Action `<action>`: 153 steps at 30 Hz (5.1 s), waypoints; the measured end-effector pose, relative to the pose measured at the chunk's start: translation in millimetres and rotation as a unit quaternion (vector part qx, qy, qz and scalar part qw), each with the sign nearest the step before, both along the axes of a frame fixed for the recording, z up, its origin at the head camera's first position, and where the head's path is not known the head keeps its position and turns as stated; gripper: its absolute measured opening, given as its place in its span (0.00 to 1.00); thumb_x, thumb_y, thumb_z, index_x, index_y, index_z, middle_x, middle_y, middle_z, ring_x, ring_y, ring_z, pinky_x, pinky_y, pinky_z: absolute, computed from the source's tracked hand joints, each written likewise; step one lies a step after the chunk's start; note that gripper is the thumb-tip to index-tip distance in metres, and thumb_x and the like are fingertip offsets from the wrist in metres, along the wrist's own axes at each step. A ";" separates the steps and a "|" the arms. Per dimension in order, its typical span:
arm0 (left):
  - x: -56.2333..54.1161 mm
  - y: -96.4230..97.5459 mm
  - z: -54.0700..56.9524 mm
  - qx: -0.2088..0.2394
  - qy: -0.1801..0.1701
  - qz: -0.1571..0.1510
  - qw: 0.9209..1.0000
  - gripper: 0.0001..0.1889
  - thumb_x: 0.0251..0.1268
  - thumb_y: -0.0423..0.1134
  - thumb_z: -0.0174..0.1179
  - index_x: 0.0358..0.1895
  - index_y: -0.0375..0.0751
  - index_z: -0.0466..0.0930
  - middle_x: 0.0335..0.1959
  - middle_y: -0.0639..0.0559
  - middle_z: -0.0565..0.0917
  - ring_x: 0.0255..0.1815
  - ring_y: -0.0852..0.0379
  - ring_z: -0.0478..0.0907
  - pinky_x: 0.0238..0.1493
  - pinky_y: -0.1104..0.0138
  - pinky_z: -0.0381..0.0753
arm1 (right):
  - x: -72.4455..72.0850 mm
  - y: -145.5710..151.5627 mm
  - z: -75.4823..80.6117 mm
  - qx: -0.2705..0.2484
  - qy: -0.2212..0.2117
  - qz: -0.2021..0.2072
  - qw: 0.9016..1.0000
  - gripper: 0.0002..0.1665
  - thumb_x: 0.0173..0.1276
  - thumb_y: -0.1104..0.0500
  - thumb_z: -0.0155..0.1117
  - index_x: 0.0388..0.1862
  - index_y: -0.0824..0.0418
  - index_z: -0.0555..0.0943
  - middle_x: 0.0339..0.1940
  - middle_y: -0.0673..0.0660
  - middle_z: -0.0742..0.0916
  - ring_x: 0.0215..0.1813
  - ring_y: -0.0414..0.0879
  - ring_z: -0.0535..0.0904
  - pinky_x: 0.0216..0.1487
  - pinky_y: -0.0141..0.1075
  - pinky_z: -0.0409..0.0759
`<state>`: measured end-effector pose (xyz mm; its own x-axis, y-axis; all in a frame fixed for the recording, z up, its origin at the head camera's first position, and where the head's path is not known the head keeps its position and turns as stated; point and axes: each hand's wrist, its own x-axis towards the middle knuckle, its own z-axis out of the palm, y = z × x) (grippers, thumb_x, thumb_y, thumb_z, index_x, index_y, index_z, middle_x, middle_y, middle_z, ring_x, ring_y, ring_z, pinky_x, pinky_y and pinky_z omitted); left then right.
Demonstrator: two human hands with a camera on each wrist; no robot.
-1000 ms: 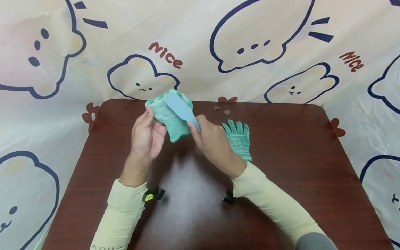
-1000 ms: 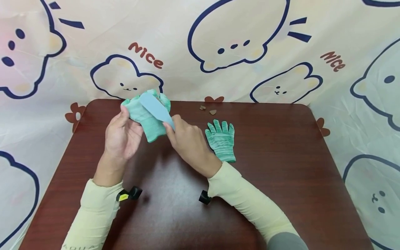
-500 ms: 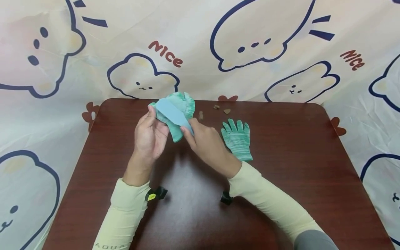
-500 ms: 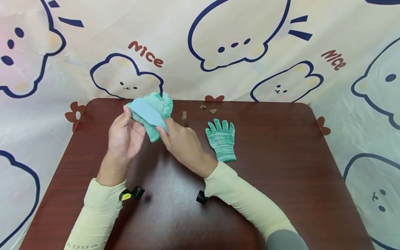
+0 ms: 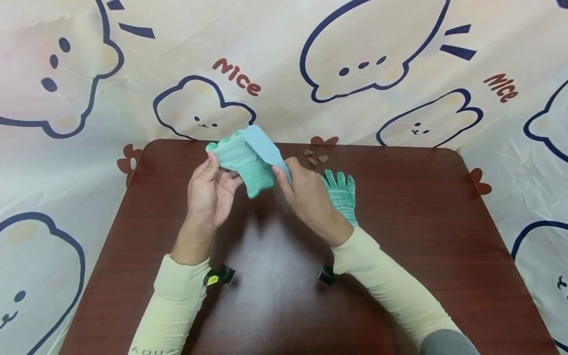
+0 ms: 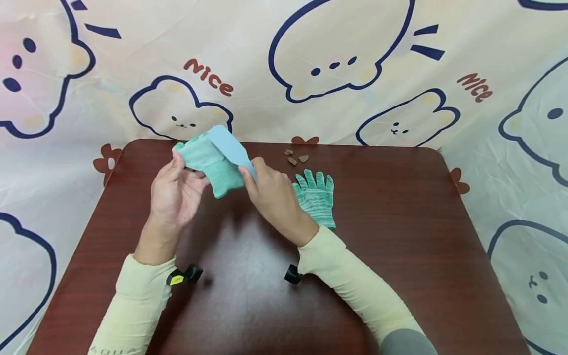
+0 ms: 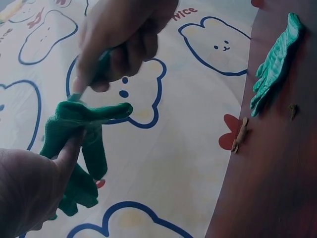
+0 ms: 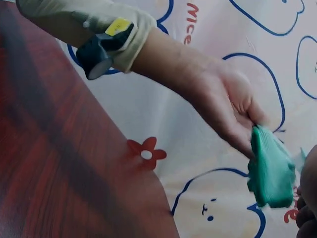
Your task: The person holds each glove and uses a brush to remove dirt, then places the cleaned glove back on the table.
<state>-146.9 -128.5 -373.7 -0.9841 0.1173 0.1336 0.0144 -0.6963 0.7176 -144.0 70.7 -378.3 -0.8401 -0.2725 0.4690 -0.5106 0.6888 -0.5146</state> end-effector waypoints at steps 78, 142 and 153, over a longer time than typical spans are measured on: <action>3.5 23.5 1.1 -0.007 0.038 0.008 0.999 0.32 0.85 0.48 0.33 0.77 0.24 0.57 0.69 0.41 0.75 0.71 0.51 0.74 0.74 0.57 0.74 | 12.5 14.2 -6.6 0.032 0.031 0.009 0.999 0.13 0.80 0.55 0.59 0.44 0.66 0.73 0.17 0.52 0.71 0.15 0.42 0.63 0.16 0.30 0.60; -1.4 48.6 -71.3 -0.780 -0.020 -0.120 0.614 0.46 0.73 0.50 0.62 0.83 0.35 0.45 0.83 0.27 0.36 0.84 0.30 0.35 0.81 0.37 0.51 | 45.6 217.8 -125.3 0.204 -0.123 -0.272 0.932 0.21 0.75 0.52 0.62 0.30 0.68 0.71 0.18 0.63 0.76 0.16 0.59 0.74 0.14 0.51 0.71; 8.0 53.8 -89.4 -0.837 0.060 -0.161 0.520 0.50 0.72 0.57 0.62 0.84 0.40 0.42 0.85 0.35 0.36 0.86 0.39 0.32 0.83 0.41 0.48 | 45.3 217.7 -123.3 0.221 -0.128 -0.289 0.923 0.27 0.75 0.46 0.64 0.26 0.66 0.72 0.16 0.60 0.74 0.14 0.58 0.71 0.12 0.48 0.67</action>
